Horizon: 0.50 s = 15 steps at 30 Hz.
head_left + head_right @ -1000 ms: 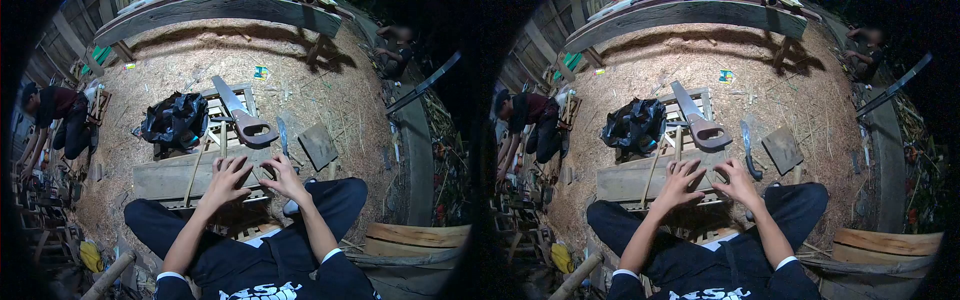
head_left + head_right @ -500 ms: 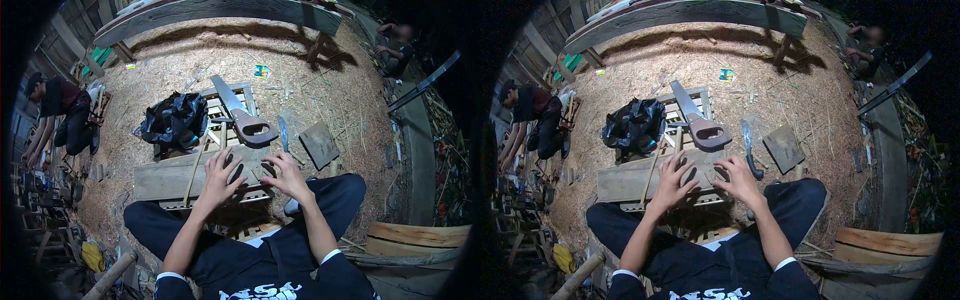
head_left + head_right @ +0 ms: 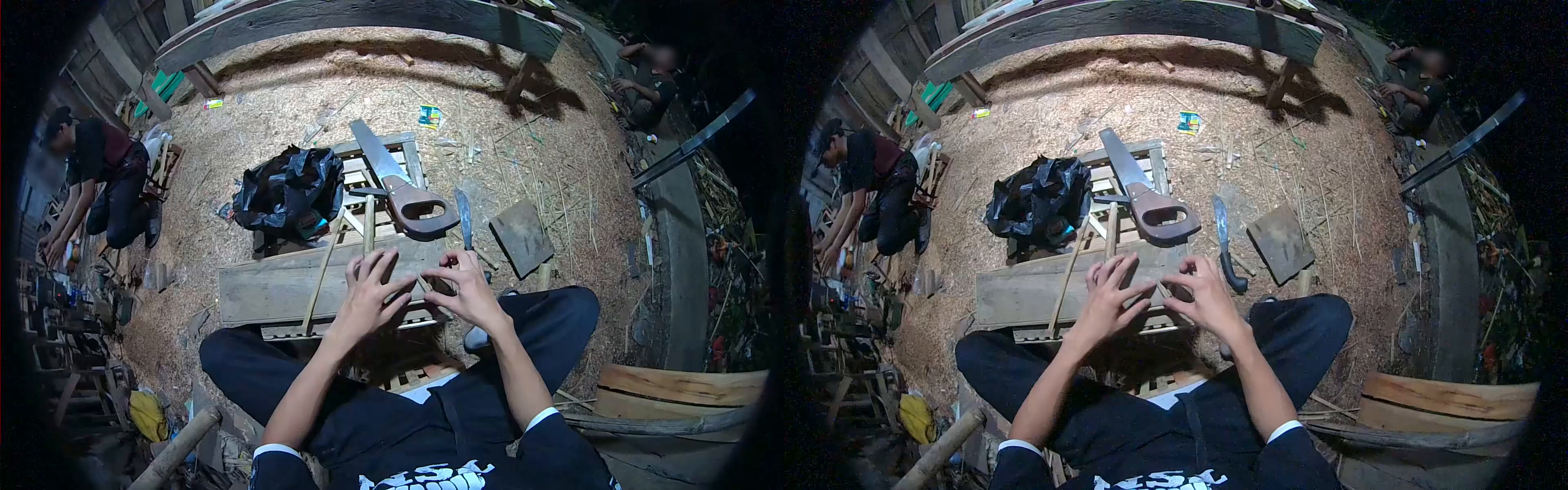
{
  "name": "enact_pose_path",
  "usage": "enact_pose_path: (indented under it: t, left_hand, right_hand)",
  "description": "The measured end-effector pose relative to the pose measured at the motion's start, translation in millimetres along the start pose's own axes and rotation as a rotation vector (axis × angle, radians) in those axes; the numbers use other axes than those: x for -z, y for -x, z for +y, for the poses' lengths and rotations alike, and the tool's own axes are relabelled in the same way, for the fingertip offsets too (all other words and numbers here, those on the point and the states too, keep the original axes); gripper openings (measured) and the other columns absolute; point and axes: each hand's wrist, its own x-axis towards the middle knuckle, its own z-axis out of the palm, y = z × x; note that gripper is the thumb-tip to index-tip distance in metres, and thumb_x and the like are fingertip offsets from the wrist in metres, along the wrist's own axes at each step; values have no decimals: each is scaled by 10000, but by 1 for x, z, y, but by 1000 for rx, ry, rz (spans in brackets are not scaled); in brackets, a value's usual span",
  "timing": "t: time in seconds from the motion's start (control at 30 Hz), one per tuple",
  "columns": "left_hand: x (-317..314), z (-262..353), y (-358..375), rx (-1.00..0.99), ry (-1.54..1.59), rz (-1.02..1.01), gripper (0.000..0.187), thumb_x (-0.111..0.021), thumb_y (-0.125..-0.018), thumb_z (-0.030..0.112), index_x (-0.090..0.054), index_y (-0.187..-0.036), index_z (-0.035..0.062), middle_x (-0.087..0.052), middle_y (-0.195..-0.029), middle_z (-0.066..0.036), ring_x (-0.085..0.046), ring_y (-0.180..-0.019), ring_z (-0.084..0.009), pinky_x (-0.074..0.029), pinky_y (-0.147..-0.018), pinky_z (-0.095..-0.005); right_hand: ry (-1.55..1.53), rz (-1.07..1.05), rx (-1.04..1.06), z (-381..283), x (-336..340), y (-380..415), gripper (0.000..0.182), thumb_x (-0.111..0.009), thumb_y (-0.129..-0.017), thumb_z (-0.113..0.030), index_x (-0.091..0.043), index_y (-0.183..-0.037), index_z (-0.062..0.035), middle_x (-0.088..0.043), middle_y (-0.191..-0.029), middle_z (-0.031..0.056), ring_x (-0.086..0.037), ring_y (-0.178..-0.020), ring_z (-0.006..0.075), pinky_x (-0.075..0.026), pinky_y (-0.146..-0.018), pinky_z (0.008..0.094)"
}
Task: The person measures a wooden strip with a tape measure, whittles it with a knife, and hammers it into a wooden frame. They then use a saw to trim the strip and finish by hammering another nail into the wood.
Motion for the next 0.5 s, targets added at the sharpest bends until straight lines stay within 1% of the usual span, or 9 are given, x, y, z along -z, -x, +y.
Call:
enact_pose_path:
  t: [0.03, 0.13, 0.23, 0.37, 0.43, 0.5]
  left_hand:
    - [-1, 1, -2, -2, 1, -1, 384, -771, -927, 321, -755, -1270, 148, -509, -1545, -186, -404, -1467, -350, -227, -1197, -575]
    - [-2, 1, -4, -6, 66, -7, 378, -765, -929, 317, -755, -1273, 160, -591, -1468, -144, -479, -1420, -309, -206, -1200, -563]
    - [-6, 3, -8, 49, 93, -15, 379, -765, -931, 317, -754, -1274, 157, -585, -1477, -139, -470, -1425, -316, -217, -1194, -570]
    - [-8, 5, -12, 23, 61, -24, 362, -756, -939, 302, -757, -1272, 160, -583, -1476, -134, -470, -1421, -312, -233, -1185, -572]
    - [-12, 3, -13, 59, 35, -59, 395, -747, -948, 313, -734, -1329, 211, -560, -1517, -106, -456, -1435, -284, -205, -1199, -542]
    - [-14, 4, -13, 54, 30, -51, 389, -744, -951, 306, -735, -1329, 215, -561, -1513, -104, -457, -1432, -283, -206, -1197, -543]
  right_hand:
    - [-34, -33, 7, 1, 3, -1, 411, -905, -772, -274, -785, -1137, -128, -583, -1173, 114, -538, -1182, 328, -448, -1064, 442]
    - [-67, -18, -25, 3, 8, -1, 396, -896, -782, -259, -773, -1128, -111, -588, -1196, 120, -540, -1203, 335, -446, -1076, 442]
    - [-53, -22, -31, 2, 4, 0, 394, -903, -769, -261, -759, -1100, -103, -591, -1224, 120, -540, -1224, 339, -446, -1084, 442]
    - [-55, -43, -58, -4, 2, -1, 437, -899, -750, -241, -737, -1123, -81, -592, -1244, 146, -528, -1263, 362, -445, -1096, 471]
    - [-49, 64, -72, -4, -9, 3, 422, -886, -749, -225, -722, -1109, -81, -590, -1242, 165, -523, -1262, 374, -448, -1099, 479]
    - [-48, 98, -60, -2, -14, 5, 422, -877, -748, -217, -714, -1110, -73, -589, -1244, 171, -519, -1263, 377, -451, -1099, 477]
